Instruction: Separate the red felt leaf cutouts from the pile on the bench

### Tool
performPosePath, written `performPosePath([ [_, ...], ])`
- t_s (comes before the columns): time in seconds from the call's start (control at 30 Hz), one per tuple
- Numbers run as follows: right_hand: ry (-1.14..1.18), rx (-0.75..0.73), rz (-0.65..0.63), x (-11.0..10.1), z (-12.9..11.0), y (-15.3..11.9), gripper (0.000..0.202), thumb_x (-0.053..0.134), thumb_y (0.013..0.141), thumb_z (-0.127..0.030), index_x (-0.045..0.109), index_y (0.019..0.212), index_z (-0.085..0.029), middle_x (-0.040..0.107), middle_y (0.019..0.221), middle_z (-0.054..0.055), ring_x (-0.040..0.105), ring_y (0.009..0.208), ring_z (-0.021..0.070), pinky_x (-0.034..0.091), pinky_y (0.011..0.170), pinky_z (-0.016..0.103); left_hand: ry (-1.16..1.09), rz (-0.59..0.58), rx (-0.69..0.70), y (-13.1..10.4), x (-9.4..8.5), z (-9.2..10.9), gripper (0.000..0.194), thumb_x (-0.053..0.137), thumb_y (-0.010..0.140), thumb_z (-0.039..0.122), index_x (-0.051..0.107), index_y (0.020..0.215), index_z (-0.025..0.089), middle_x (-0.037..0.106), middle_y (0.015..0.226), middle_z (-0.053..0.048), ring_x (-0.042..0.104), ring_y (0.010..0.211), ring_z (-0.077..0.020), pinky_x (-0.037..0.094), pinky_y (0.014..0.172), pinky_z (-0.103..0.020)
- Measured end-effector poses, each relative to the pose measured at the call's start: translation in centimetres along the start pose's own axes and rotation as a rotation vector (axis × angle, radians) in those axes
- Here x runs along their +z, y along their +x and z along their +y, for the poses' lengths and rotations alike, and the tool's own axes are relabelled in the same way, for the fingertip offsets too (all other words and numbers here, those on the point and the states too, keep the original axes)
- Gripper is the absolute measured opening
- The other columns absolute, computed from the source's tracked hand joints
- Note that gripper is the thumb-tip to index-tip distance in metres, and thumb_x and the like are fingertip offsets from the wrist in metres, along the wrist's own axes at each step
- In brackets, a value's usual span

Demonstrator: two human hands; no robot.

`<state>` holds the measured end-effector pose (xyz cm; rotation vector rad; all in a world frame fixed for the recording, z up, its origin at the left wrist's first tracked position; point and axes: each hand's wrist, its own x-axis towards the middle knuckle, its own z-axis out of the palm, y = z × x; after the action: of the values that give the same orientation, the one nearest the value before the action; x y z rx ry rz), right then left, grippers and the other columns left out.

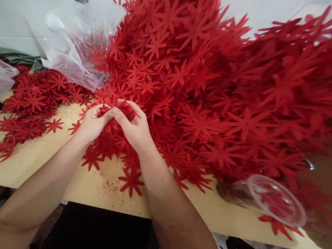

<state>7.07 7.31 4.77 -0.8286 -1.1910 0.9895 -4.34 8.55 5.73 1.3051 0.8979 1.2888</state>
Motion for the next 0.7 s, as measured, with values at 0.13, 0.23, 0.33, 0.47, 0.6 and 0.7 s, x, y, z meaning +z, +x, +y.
performPosePath([
  [0.13,-0.006,0.016,-0.009,-0.1,0.1,0.0,0.030,0.072,0.064,-0.045,0.063,0.083,-0.025,0.069,0.089,-0.002,0.065,0.082,0.0120,0.055,0.083,0.032,0.121,-0.047,0.043,-0.1,-0.2,0.0,0.017,0.063,0.075,0.030,0.057,0.070,0.015,0.058,0.066,0.004,0.048,0.061,-0.0054,0.039,0.065,-0.020],
  [0.23,-0.027,-0.017,-0.006,-0.2,0.0,0.0,0.024,0.072,0.065,-0.041,0.063,0.080,-0.024,0.069,0.085,-0.003,0.065,0.079,0.0113,0.055,0.081,0.032,0.196,-0.047,0.054,-0.1,-0.4,0.1,0.021,0.063,0.075,0.030,0.054,0.063,0.015,0.052,0.060,0.006,0.044,0.057,-0.0049,0.036,0.061,-0.020],
  [0.33,-0.079,-0.050,0.022,-0.3,0.2,0.1,0.022,0.070,0.067,-0.041,0.062,0.077,-0.024,0.068,0.081,-0.003,0.064,0.077,0.0104,0.055,0.079,0.030,0.194,-0.027,0.037,0.0,-0.5,-0.1,0.028,0.065,0.073,0.033,0.050,0.058,0.016,0.045,0.054,0.007,0.039,0.052,-0.0042,0.032,0.053,-0.020],
  [0.47,-0.109,-0.082,0.168,-0.6,0.9,0.4,0.024,0.067,0.069,-0.045,0.060,0.076,-0.023,0.065,0.075,-0.003,0.063,0.072,0.0099,0.054,0.073,0.028,0.051,-0.045,-0.001,-0.1,-0.5,0.0,0.030,0.067,0.071,0.041,0.051,0.063,0.016,0.048,0.056,0.007,0.042,0.051,-0.0032,0.035,0.053,-0.018],
  [0.6,-0.134,-0.094,0.246,-0.9,1.2,0.8,0.024,0.069,0.068,-0.043,0.059,0.072,-0.022,0.062,0.071,-0.004,0.061,0.068,0.0094,0.053,0.070,0.027,0.028,-0.088,-0.050,-0.4,-0.3,0.3,0.026,0.069,0.070,0.038,0.055,0.072,0.016,0.054,0.061,0.007,0.045,0.051,-0.0025,0.037,0.052,-0.017],
  [0.7,-0.171,-0.096,0.291,-0.8,1.0,0.9,0.024,0.070,0.066,-0.042,0.059,0.068,-0.020,0.059,0.064,-0.004,0.057,0.061,0.0083,0.051,0.065,0.025,0.030,-0.117,-0.046,-0.5,-0.2,0.4,0.022,0.068,0.071,0.033,0.055,0.072,0.015,0.054,0.061,0.007,0.046,0.051,-0.0020,0.038,0.052,-0.017],
])
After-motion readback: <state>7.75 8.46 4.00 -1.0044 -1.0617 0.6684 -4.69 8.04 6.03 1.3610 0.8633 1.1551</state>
